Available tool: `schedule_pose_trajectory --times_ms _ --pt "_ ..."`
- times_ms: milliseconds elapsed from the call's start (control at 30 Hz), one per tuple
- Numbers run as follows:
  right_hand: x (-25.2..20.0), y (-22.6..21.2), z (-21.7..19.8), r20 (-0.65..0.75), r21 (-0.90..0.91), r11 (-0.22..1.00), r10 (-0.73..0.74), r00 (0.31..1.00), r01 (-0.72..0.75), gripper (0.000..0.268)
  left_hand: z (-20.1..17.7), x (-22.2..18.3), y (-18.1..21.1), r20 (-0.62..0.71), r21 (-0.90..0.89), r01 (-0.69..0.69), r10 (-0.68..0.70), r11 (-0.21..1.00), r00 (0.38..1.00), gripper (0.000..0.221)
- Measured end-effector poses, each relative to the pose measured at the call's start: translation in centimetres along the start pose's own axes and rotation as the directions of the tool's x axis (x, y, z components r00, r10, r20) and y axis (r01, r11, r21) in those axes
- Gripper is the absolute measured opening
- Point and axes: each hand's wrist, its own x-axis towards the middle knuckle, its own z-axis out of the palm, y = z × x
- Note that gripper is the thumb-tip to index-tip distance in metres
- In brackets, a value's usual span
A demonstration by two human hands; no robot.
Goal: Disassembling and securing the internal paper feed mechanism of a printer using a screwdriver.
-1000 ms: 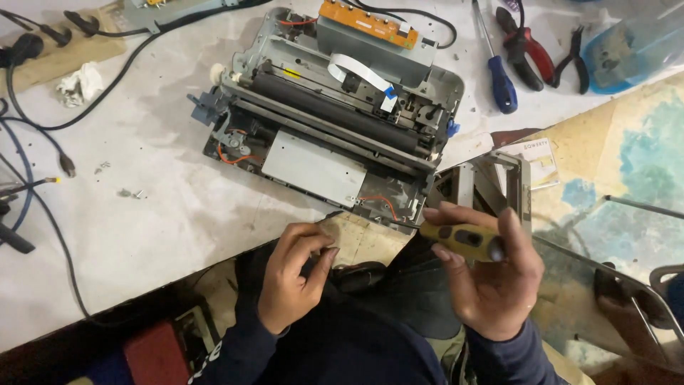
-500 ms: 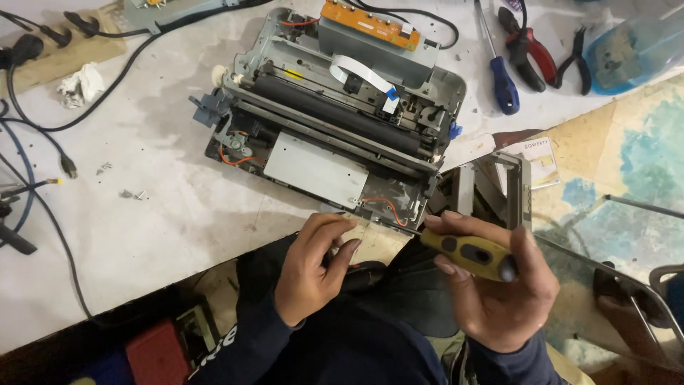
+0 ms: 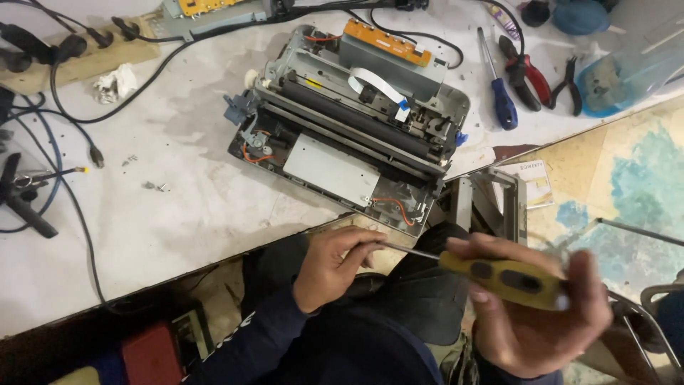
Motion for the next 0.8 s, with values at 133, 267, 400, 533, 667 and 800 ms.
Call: schedule_pose_trajectory --times_ms 133,267,400,533,667,800 --pt "0.0 1.5 -2.1 -0.179 -0.033 0.993 -0.114 0.977 0.110 0.087 -3.3 -1.5 0.4 -0.125 0.166 -0.010 0.031 0.986 0.992 0.021" --pt "1.3 0.8 -3.1 -0.250 -0.225 0.973 -0.104 0.963 0.047 0.032 -9.0 -3.5 1.4 -0.458 0.282 0.174 -0.027 0.944 0.889 0.024" --pt "2.0 2.4 -2.6 -0.289 -0.210 0.968 -0.195 0.937 0.137 0.049 -16.9 -5.8 -0.2 -0.637 0.451 0.235 0.126 0.861 0.760 0.007" --pt "2.8 4.0 -1.9 -0.171 0.032 0.972 -0.224 0.959 0.233 0.071 -22.8 -7.5 -2.7 -0.539 0.787 0.278 0.393 0.551 0.745 0.014" --pt "4.4 0.3 1.9 -0.098 -0.048 0.983 -0.181 0.979 0.177 0.082 -24.2 -7.5 -5.3 -0.556 0.776 0.288 0.392 0.561 0.733 0.007" --pt "5.3 -0.5 2.2 -0.078 -0.166 0.959 -0.244 0.967 0.229 0.070 -24.3 -7.5 -6.1 -0.526 0.803 0.266 0.426 0.533 0.736 0.010"
